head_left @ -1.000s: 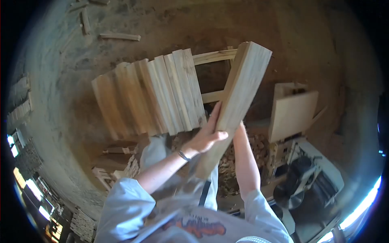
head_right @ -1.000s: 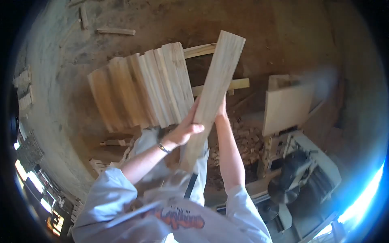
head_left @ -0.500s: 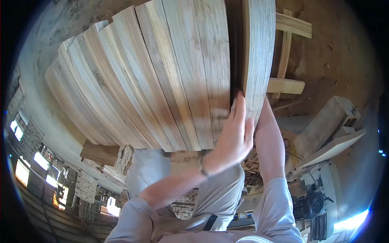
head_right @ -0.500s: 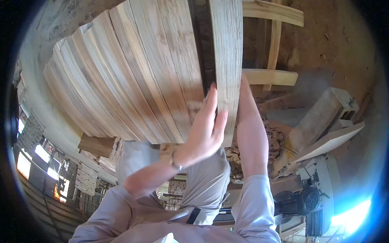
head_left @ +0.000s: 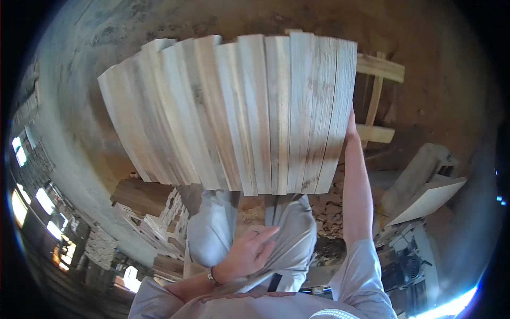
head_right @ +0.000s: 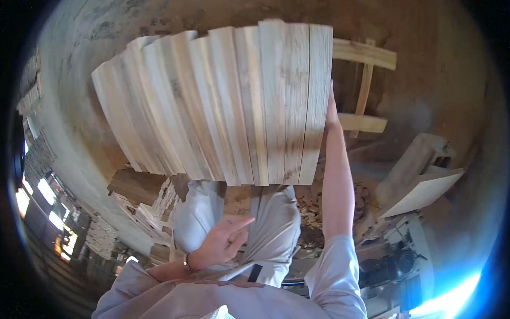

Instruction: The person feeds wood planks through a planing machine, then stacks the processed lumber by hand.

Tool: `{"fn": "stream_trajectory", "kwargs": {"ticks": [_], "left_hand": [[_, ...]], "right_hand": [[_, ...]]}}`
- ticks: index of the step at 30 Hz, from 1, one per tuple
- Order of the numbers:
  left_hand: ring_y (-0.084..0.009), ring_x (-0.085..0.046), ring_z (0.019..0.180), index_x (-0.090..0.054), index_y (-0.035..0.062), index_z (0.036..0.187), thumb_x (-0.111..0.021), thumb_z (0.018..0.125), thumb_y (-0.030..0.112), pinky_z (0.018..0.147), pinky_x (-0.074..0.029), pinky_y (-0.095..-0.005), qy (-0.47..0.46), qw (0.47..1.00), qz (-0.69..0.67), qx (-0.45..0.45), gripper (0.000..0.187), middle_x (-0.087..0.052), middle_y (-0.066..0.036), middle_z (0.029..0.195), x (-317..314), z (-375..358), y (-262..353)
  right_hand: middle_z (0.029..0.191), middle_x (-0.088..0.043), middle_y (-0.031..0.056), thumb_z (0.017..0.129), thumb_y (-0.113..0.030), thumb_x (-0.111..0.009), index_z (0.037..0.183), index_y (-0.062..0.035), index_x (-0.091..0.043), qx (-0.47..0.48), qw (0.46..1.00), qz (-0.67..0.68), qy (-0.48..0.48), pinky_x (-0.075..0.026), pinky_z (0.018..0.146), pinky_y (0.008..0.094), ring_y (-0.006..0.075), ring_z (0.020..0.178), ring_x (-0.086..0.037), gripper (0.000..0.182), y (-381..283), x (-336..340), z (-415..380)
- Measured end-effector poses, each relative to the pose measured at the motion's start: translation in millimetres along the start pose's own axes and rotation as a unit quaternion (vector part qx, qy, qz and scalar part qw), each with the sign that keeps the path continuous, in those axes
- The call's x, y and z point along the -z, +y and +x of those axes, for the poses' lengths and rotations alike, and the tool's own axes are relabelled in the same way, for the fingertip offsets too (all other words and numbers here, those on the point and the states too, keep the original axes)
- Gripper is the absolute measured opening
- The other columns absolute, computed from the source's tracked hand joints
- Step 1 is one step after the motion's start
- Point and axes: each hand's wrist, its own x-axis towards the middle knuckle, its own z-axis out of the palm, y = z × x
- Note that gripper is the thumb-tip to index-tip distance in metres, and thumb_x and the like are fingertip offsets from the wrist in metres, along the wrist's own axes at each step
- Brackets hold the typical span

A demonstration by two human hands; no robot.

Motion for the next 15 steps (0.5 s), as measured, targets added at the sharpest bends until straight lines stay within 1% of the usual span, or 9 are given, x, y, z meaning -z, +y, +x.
{"fn": "stream_trajectory", "kwargs": {"ticks": [2,3,6,8,10,11,12,14,15], "left_hand": [[-0.0329,-0.057,0.097,-0.057,0.0030,0.121,-0.056,0.088,0.011,0.084,-0.047,-0.0378,0.023,0.999,-0.008,-0.024,0.034,-0.061,-0.017,0.110,12,-21,-1],[-0.0326,-0.058,0.097,-0.057,0.0025,0.119,-0.057,0.088,0.013,0.084,-0.047,-0.0377,0.037,0.999,-0.007,-0.034,0.033,-0.061,-0.017,0.109,15,-32,0],[-0.0307,-0.058,0.092,-0.058,0.0013,0.115,-0.058,0.088,0.016,0.083,-0.047,-0.0387,0.082,0.992,-0.018,-0.094,0.031,-0.062,-0.016,0.102,21,-71,-3],[-0.0308,-0.059,0.095,-0.060,0.0021,0.113,-0.058,0.087,0.017,0.084,-0.047,-0.0393,0.119,0.985,-0.043,-0.118,0.030,-0.064,-0.015,0.105,29,-97,-3],[-0.0307,-0.060,0.093,-0.061,0.0018,0.112,-0.059,0.087,0.019,0.083,-0.047,-0.0391,0.140,0.978,-0.014,-0.154,0.030,-0.065,-0.014,0.101,40,-131,0],[-0.0307,-0.060,0.093,-0.061,0.0016,0.111,-0.059,0.087,0.020,0.082,-0.047,-0.0392,0.163,0.974,-0.011,-0.159,0.031,-0.065,-0.015,0.100,49,-151,8],[-0.0308,-0.060,0.092,-0.061,0.0014,0.110,-0.059,0.087,0.021,0.081,-0.048,-0.0392,0.193,0.968,-0.009,-0.157,0.031,-0.065,-0.015,0.098,61,-169,17],[-0.0311,-0.061,0.091,-0.061,0.0006,0.109,-0.058,0.086,0.022,0.079,-0.048,-0.0401,0.284,0.945,0.002,-0.163,0.032,-0.065,-0.016,0.097,79,-205,27],[-0.0311,-0.061,0.091,-0.061,0.0006,0.109,-0.058,0.086,0.022,0.079,-0.048,-0.0401,0.342,0.928,-0.013,-0.145,0.032,-0.065,-0.016,0.097,86,-221,24]], "right_hand": [[0.140,-0.041,0.0102,0.089,-0.069,-0.029,0.144,-0.0064,-0.029,0.012,0.999,-0.044,0.013,-0.039,0.102,0.0401,0.0234,0.125,-0.044,0.083,-7,-8,-40],[0.143,-0.038,0.0103,0.088,-0.071,-0.030,0.145,-0.0066,-0.026,0.054,0.997,-0.034,-0.047,-0.034,0.106,0.0406,0.0250,0.128,-0.040,0.087,2,4,-44],[0.149,-0.028,0.0094,0.090,-0.066,-0.038,0.147,-0.0041,-0.018,0.108,0.981,-0.162,-0.017,-0.019,0.112,0.0367,0.0221,0.136,-0.027,0.087,32,28,-67],[0.136,-0.047,0.0198,0.092,-0.050,-0.049,0.135,0.0031,-0.040,0.203,0.826,-0.516,0.101,-0.031,0.105,0.0368,0.0282,0.128,-0.042,0.069,45,26,-110],[0.123,-0.054,0.0239,0.091,-0.042,-0.052,0.125,0.0038,-0.049,0.115,0.696,-0.709,0.008,-0.040,0.098,0.0417,0.0383,0.117,-0.049,0.057,43,4,-172],[0.112,-0.059,0.0222,0.091,-0.040,-0.053,0.113,0.0019,-0.056,0.224,0.689,-0.689,-0.019,-0.042,0.092,0.0455,0.0410,0.108,-0.052,0.047,54,0,-208],[0.120,-0.056,0.0246,0.084,-0.048,-0.060,0.120,0.0027,-0.055,0.228,0.614,-0.746,-0.119,-0.041,0.097,0.0400,0.0351,0.115,-0.053,0.063,61,24,-202],[0.111,-0.060,0.0241,0.084,-0.047,-0.061,0.113,0.0028,-0.059,0.213,0.596,-0.767,-0.104,-0.043,0.091,0.0409,0.0370,0.104,-0.056,0.058,51,-18,-266],[0.102,-0.063,0.0205,0.084,-0.046,-0.062,0.107,0.0025,-0.062,0.198,0.665,-0.712,-0.109,-0.045,0.084,0.0386,0.0326,0.094,-0.058,0.053,55,-23,-272]]}}
